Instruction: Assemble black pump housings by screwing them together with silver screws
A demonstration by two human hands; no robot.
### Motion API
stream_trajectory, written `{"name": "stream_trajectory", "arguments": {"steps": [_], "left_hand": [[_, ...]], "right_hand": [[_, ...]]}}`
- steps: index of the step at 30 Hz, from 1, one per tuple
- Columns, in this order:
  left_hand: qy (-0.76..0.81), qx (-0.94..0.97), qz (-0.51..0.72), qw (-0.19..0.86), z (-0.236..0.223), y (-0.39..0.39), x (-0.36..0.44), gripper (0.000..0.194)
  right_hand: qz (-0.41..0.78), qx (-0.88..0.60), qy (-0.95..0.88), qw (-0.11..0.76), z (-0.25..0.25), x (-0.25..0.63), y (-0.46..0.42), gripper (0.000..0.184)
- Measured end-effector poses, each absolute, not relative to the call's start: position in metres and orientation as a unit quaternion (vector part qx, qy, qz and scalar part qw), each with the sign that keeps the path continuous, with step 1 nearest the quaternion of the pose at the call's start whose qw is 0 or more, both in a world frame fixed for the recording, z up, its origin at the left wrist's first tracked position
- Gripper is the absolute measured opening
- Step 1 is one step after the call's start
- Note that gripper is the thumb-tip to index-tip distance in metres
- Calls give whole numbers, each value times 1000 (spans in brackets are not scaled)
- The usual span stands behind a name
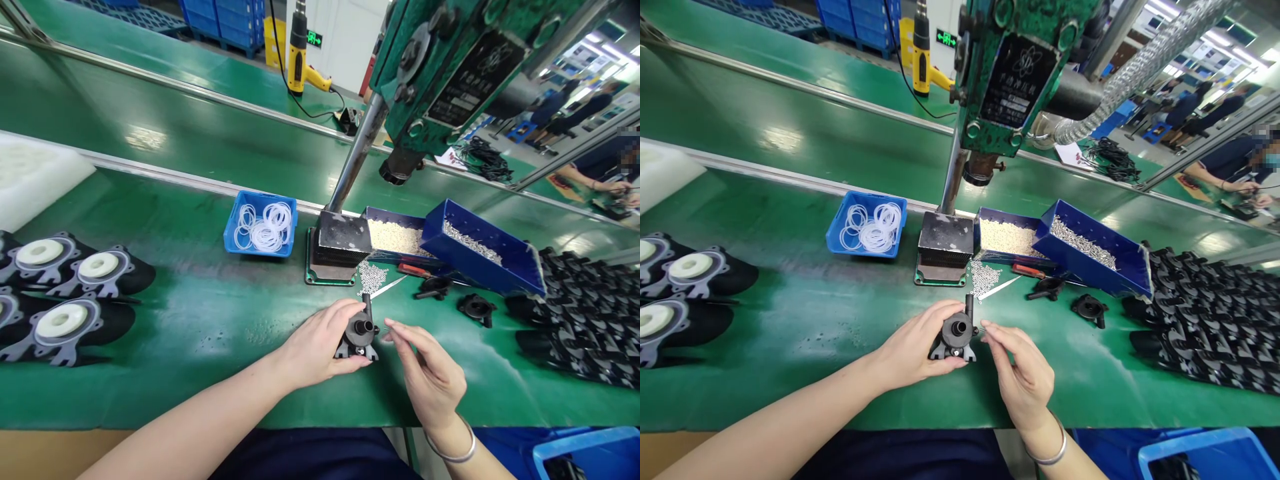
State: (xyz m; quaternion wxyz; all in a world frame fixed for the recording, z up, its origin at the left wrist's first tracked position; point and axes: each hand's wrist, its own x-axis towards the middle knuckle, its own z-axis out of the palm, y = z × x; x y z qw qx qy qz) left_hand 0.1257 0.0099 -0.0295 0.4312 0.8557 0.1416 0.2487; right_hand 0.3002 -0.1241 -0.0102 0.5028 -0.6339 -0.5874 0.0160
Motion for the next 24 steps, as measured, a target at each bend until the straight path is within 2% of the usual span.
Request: {"name": "stream_trajectory", "arguments": {"steps": [7,12,15,17,19,22,24], "left_hand": [[146,856,236,437,-26,11,126,78],[150,857,234,433,-28,11,125,78],[156,864,222,425,-29,11,123,78],[159,869,213,417,-29,12,122,78],[162,874,205,410,-29,12,120,78],[167,874,200,409,-28,13,118,80],[167,872,196,416,-28,14,117,84]], "right_hand": [[-31,-584,-686,432,-18,303,-127,52],[-19,-605,-667,435,1,312,-122,41],[-162,-647,-602,440,36,349,-101,31],[-273,-675,-545,417,60,388,-82,22],[-331,-699,-515,368,78,427,-66,18],[-310,-729,-552,260,88,456,-52,24],[-268,-724,-580,260,84,446,-52,25]]}}
